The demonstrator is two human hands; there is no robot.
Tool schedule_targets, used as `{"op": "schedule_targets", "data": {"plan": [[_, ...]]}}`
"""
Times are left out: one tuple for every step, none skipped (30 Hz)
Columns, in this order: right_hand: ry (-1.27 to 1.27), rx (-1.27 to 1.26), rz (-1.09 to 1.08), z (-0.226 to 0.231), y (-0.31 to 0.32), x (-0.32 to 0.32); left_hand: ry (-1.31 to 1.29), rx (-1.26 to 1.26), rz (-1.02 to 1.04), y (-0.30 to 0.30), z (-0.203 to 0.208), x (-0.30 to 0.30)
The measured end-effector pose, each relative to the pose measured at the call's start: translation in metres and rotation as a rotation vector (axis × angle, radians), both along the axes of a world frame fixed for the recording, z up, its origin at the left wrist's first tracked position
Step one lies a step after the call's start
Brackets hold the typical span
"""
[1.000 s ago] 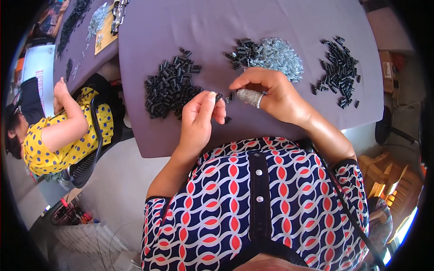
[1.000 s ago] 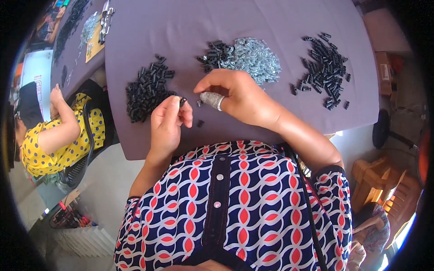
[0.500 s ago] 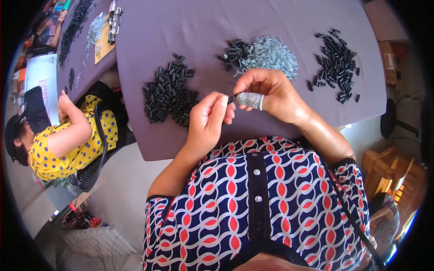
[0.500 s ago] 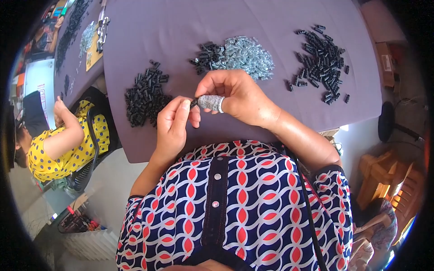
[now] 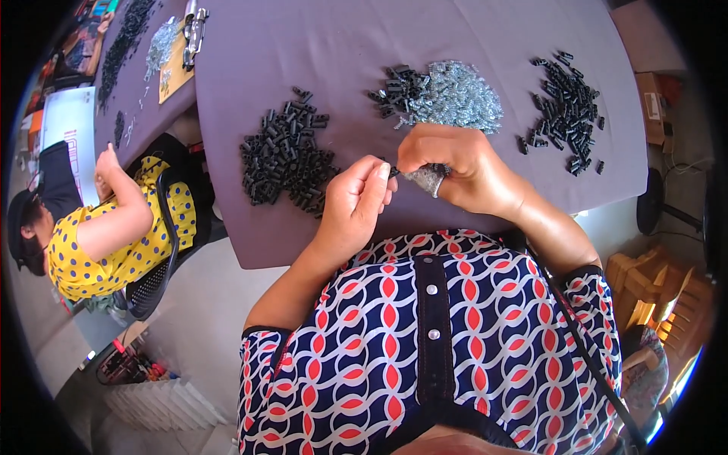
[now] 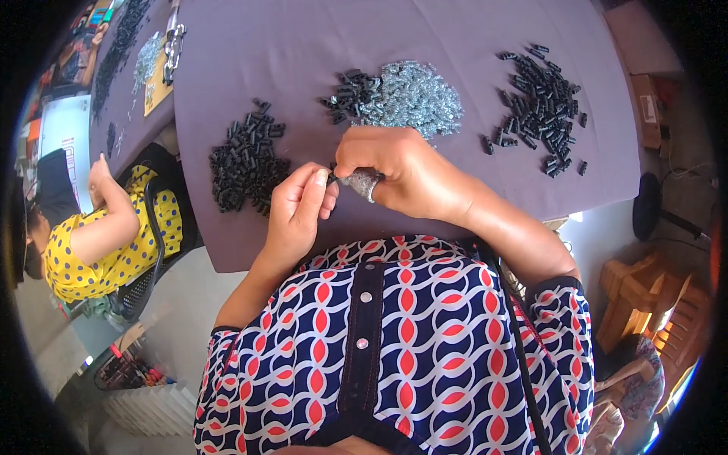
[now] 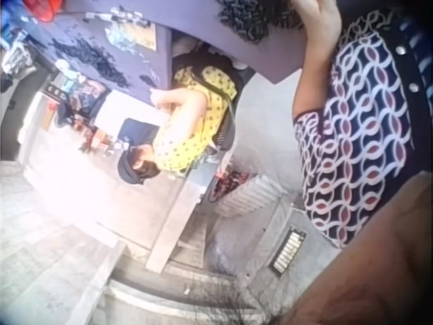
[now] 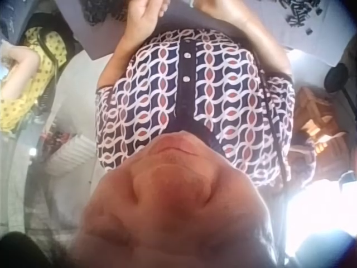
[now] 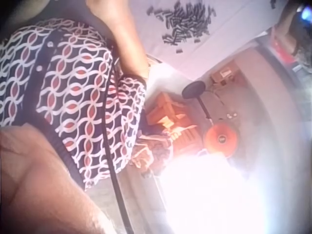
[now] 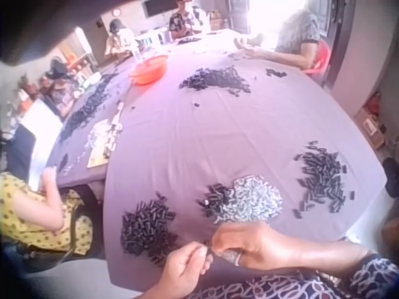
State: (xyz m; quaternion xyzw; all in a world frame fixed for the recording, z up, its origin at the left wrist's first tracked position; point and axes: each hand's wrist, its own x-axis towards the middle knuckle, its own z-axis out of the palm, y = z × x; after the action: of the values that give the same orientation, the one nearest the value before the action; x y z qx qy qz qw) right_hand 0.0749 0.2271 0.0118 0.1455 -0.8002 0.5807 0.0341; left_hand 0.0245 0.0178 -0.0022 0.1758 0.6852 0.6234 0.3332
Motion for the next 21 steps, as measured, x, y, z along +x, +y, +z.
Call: {"op": "schedule_targets", "data": {"plan": [[0.03,0.04,0.017,0.003,0.0,0.0,-0.06,0.016,0.01,0.0,-0.002,0.0],[0.061,0.08,0.032,0.005,0.001,0.001,-0.119,0.032,0.018,0.0,-0.003,0.0],[0.062,0.082,0.031,0.006,0.001,0.001,-0.118,0.034,0.017,0.0,-0.003,-0.001],[0.109,0.1,0.038,0.006,0.002,0.002,-0.18,0.056,-0.014,0.0,-0.002,-0.003],[0.154,0.117,0.048,0.007,0.002,0.002,-0.244,0.077,-0.043,0.0,-0.001,-0.004],[0.154,0.117,0.049,0.006,0.004,0.001,-0.244,0.077,-0.042,0.001,0.0,-0.003],[0.114,0.137,0.035,0.006,0.005,0.001,-0.185,0.067,-0.022,0.003,0.002,-0.002],[0.074,0.157,0.02,0.005,0.006,0.001,-0.125,0.058,-0.004,0.005,0.003,-0.001],[0.075,0.157,0.021,0.005,0.005,0.002,-0.124,0.058,-0.003,0.007,0.003,0.0],[-0.041,0.027,-0.046,0.005,0.002,0.005,-0.118,0.073,0.013,0.009,0.003,0.001],[-0.157,-0.104,-0.114,0.004,-0.001,0.007,-0.112,0.086,0.028,0.01,0.003,0.001],[-0.278,-0.197,-0.066,0.007,0.003,0.007,-0.111,0.084,0.027,0.01,0.002,0.0],[-0.277,-0.2,-0.067,0.005,0.003,0.007,-0.144,0.089,0.022,0.01,0.001,-0.003],[-0.214,-0.155,-0.091,0.002,0.004,0.007,-0.177,0.094,0.016,0.012,0.001,-0.004],[-0.151,-0.11,-0.115,0.0,0.005,0.007,-0.177,0.093,0.013,0.012,0.001,-0.004],[-0.15,-0.112,-0.119,0.002,0.004,0.008,-0.243,0.097,0.049,0.012,0.001,-0.005],[-0.113,-0.017,-0.143,0.005,0.002,0.01,-0.311,0.103,0.083,0.013,0.001,-0.004],[-0.076,0.077,-0.167,0.008,0.0,0.011,-0.312,0.103,0.076,0.015,0.001,-0.004],[-0.044,0.111,-0.183,0.008,-0.002,0.011,-0.376,0.159,0.105,0.017,0.002,-0.003],[-0.043,0.11,-0.189,0.007,-0.004,0.01,-0.437,0.214,0.135,0.018,0.003,-0.003],[0.025,0.186,-0.223,0.004,-0.006,0.01,-0.436,0.213,0.129,0.018,0.002,-0.004]]}}
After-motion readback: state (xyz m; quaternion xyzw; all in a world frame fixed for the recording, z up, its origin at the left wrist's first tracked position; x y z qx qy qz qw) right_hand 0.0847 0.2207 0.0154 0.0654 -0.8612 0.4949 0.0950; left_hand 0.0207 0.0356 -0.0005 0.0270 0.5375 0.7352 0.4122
